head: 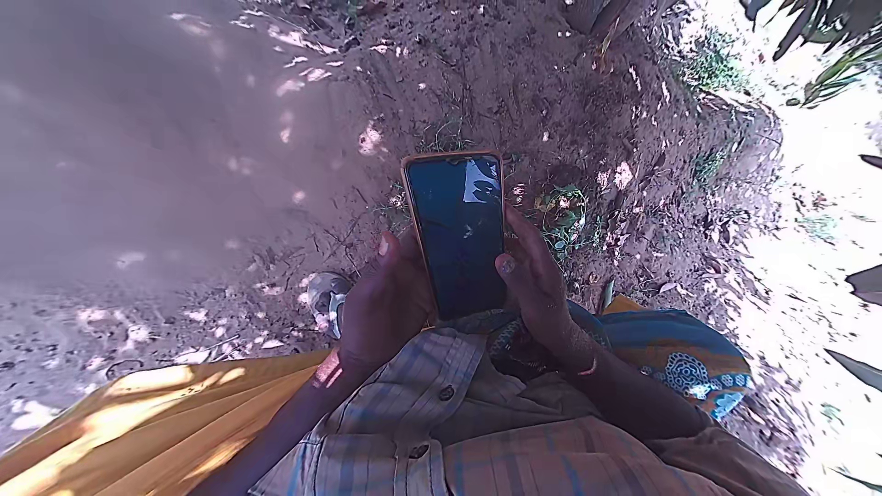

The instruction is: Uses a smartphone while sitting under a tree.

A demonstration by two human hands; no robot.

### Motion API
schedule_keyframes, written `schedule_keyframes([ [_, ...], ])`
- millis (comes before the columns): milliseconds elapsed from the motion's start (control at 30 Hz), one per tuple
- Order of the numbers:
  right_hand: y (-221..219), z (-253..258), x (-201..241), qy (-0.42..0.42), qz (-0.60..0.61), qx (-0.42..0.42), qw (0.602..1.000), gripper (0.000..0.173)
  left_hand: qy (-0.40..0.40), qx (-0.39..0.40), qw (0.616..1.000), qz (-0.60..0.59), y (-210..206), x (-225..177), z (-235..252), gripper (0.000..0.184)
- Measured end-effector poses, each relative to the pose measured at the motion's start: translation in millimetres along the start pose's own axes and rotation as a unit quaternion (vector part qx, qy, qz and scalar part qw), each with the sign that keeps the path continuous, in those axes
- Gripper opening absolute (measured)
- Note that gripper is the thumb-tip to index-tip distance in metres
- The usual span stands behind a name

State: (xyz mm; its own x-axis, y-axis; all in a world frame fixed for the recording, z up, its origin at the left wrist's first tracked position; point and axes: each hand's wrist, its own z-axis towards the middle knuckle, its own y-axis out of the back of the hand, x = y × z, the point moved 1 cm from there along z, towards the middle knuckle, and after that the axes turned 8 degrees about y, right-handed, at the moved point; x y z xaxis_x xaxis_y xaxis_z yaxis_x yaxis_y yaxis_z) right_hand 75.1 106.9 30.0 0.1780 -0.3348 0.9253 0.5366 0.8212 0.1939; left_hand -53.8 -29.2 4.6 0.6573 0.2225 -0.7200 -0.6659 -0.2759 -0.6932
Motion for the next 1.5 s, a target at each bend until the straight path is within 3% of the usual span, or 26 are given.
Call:
schedule_keyframes([
  [200,-0.4,0.1,-0.8,-0.004,-0.003,-0.001,1.000,0.057,-0.009,-0.016,0.999,-0.026,1.5,2.4,0.4,0.056],
  [533,0.0,1.1,-1.0,-0.031,0.007,0.001,0.999,0.057,-0.010,-0.014,1.000,0.005,0.0,1.0,-0.5,0.059],
  [600,0.1,1.4,-1.4,-0.053,0.034,0.002,0.998,0.056,-0.004,-0.021,1.000,0.004,-1.4,0.7,-0.8,0.062],
  [700,-0.3,0.8,-8.1,-0.121,0.124,-0.037,0.984,0.040,0.008,-0.034,0.999,0.009,-2.8,-0.1,-1.0,0.067],
  [800,0.2,5.1,-16.1,-0.230,0.209,-0.079,0.947,0.052,0.015,-0.044,0.999,0.009,-3.4,-0.3,-1.5,0.069],
  [933,-1.7,6.2,-23.1,-0.303,0.244,-0.075,0.918,0.060,0.022,-0.043,0.999,0.019,-4.4,-1.3,-1.8,0.072],
  [1167,-3.6,9.4,-14.9,-0.362,0.235,-0.081,0.898,0.050,0.000,-0.034,0.999,-0.020,-2.3,-0.1,-1.4,0.075],
  [1500,-6.6,9.3,-16.0,-0.370,0.239,-0.081,0.894,0.048,-0.006,-0.039,0.999,-0.021,-3.3,-0.8,-1.9,0.072],
])
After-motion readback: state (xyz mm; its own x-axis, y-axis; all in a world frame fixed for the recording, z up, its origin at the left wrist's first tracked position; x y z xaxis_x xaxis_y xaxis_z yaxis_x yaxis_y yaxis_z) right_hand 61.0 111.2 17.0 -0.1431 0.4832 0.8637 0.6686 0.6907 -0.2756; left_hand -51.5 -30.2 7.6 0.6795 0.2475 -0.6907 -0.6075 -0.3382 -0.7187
